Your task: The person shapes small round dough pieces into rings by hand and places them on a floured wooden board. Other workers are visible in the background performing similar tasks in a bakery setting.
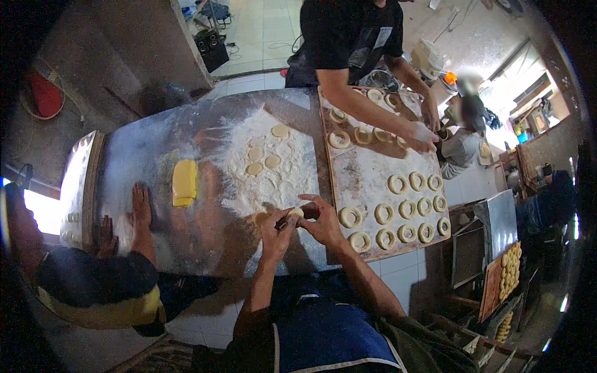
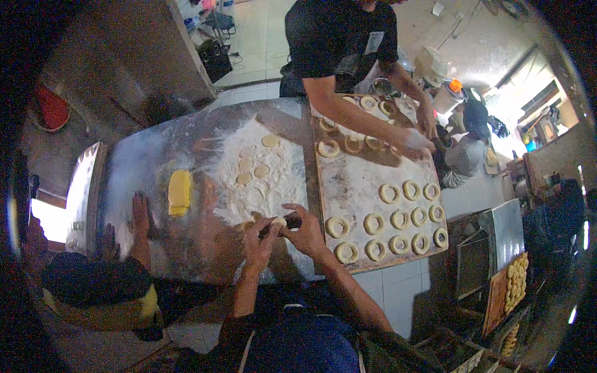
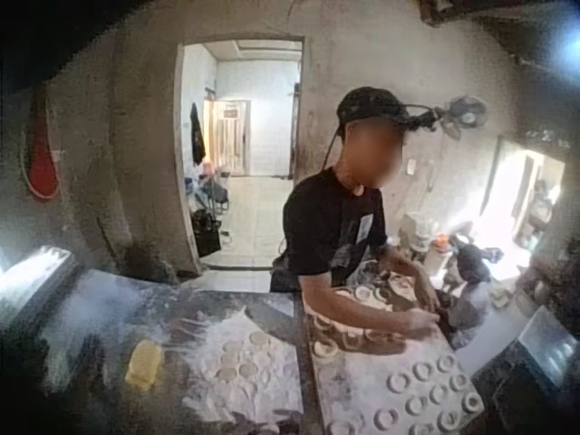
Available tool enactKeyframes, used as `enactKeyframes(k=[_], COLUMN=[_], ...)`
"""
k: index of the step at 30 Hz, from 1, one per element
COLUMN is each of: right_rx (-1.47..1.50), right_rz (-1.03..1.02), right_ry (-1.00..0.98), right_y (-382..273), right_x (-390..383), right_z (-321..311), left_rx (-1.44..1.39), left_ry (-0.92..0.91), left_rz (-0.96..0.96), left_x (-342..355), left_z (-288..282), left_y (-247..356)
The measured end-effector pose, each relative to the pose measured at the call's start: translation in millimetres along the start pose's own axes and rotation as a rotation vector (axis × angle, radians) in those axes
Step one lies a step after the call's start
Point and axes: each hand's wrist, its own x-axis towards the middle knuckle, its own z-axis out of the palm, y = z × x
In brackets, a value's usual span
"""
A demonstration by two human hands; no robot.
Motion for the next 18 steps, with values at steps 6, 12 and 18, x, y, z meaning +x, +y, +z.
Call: enactKeyframes(k=[6, 12, 18], right_rx=[0.02, 0.422, 0.029], right_rz=[0.041, 0.304, 0.128], right_ry=[-0.269, 0.079, 0.151], right_y=[-23.2, -2.6, 20.5], right_x=[-0.6, 7.0, 2.3], right_z=[-26.9, -45.3, -79.3], left_rx=[-0.675, -1.007, -0.472], left_ry=[0.101, -0.201, 0.02], left_rz=[-0.197, -0.139, -0.054], left_x=[3.2, 10.3, 28.6], left_z=[30.7, 55.5, 96.4], left_y=[-10.5, -8.4, -0.3])
